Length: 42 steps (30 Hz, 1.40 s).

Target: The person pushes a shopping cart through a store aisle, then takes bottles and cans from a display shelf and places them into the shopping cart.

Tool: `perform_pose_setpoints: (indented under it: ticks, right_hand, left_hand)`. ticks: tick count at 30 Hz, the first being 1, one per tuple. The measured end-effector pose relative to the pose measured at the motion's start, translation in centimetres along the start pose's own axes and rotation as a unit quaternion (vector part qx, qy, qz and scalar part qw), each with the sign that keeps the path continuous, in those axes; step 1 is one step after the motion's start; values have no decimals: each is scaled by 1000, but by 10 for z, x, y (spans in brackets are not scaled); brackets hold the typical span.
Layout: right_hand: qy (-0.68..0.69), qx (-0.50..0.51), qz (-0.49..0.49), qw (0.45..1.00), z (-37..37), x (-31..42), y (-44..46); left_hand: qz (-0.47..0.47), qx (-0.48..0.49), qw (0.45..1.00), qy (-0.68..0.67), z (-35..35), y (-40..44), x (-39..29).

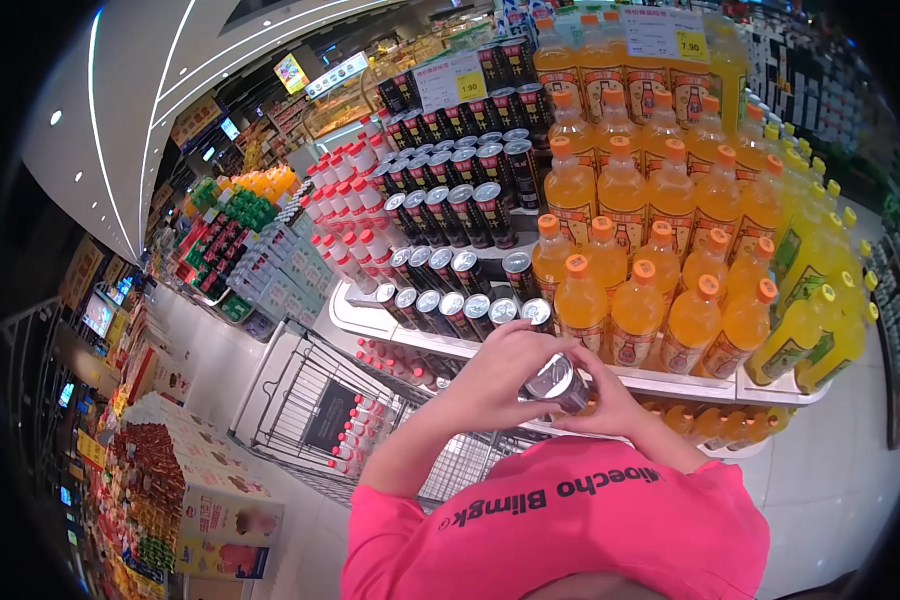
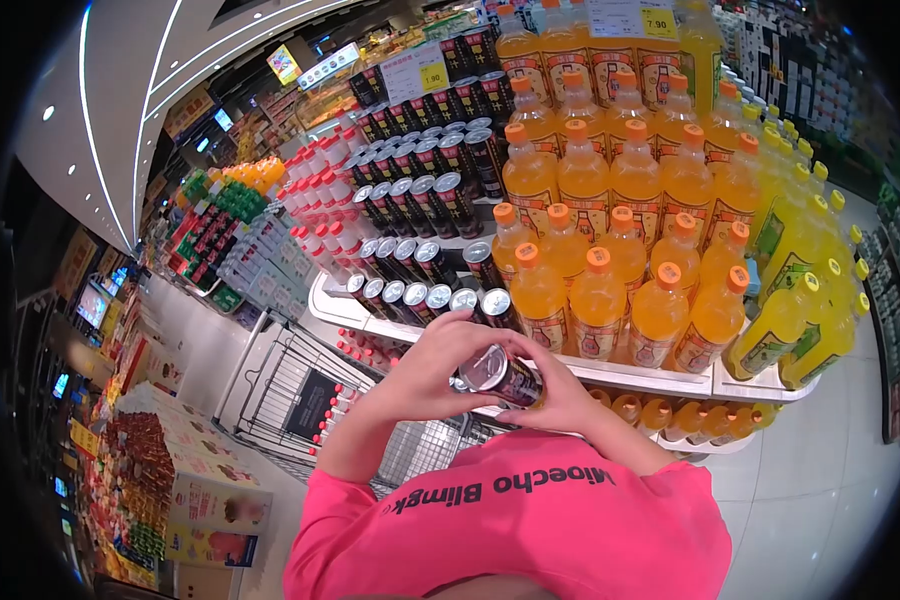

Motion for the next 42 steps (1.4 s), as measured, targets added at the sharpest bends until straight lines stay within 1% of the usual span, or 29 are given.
perform_pose_setpoints:
  ticks: [1, 3, 6, 7, 10, 11, 12, 13, 16, 18, 19, 23, 24, 26, 27, 28, 30, 33, 36, 37, 40, 41, 42]
  right_hand:
    - [-11, 17, 11, 1000, 2, -8, -4]
    - [-33, 50, 32, 998, 7, -29, -10]
    - [-23, 24, 26, 999, 5, -23, -11]
    - [-11, 2, 25, 1000, 5, -27, -13]
    - [-9, 1, 40, 999, 1, -34, -17]
    - [12, -23, 36, 999, -1, -36, -18]
    - [-8, -23, 60, 998, -5, -42, -23]
    - [2, -25, 72, 997, -9, -42, -25]
    - [27, -46, 105, 993, -20, -45, -33]
    - [2, -34, 132, 991, -28, -49, -38]
    - [9, -38, 138, 990, -31, -51, -40]
    - [18, -66, 141, 988, -41, -55, -48]
    - [16, -78, 135, 988, -44, -55, -49]
    - [28, -78, 162, 983, -49, -64, -55]
    - [27, -78, 161, 983, -52, -69, -57]
    - [26, -76, 163, 983, -55, -72, -60]
    - [32, -98, 157, 982, -60, -74, -65]
    - [30, -135, 165, 977, -67, -62, -68]
    - [0, -163, 158, 974, -76, -58, -75]
    - [-14, -169, 150, 974, -79, -57, -77]
    - [-26, -186, 157, 969, -84, -54, -83]
    - [-31, -197, 156, 967, -86, -60, -86]
    - [-35, -204, 154, 966, -88, -62, -88]
  left_hand:
    - [-8, 22, 1000, -2, 6, 0, -2]
    - [5, 31, 999, -7, 17, -2, -5]
    - [21, 42, 999, -8, 22, -1, -4]
    - [15, 40, 999, -13, 24, -1, -2]
    - [-5, 46, 999, -23, 31, -3, 9]
    - [-16, 44, 998, -37, 32, -3, 15]
    - [-29, 43, 997, -52, 34, -3, 20]
    - [-67, 58, 995, -55, 33, -4, 29]
    - [-90, -11, 996, -9, 34, -14, 75]
    - [-153, -61, 986, -10, 29, -18, 101]
    - [-153, -70, 986, 23, 25, -16, 108]
    - [-214, -138, 966, 55, 22, -17, 149]
    - [-234, -137, 960, 65, 22, -14, 158]
    - [-234, -151, 955, 99, 24, -9, 183]
    - [-252, -141, 952, 106, 27, -5, 197]
    - [-245, -148, 949, 129, 27, 2, 203]
    - [-266, -113, 941, 175, 33, 11, 216]
    - [-317, -65, 935, 143, 44, 21, 236]
    - [-361, -29, 926, 109, 48, 30, 235]
    - [-356, -42, 927, 109, 51, 30, 238]
    - [-384, -61, 918, 82, 53, 28, 246]
    - [-361, -90, 922, 105, 51, 29, 243]
    - [-368, -97, 920, 96, 51, 27, 244]
Point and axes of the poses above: each hand's wrist, its own y-axis towards the middle knuckle, its own z-axis out of the palm, x = y × z, the point moved 6 cm from there along y, towards the middle knuckle, and after that the axes turned 8 degrees about -x, right-handed, at the moved point
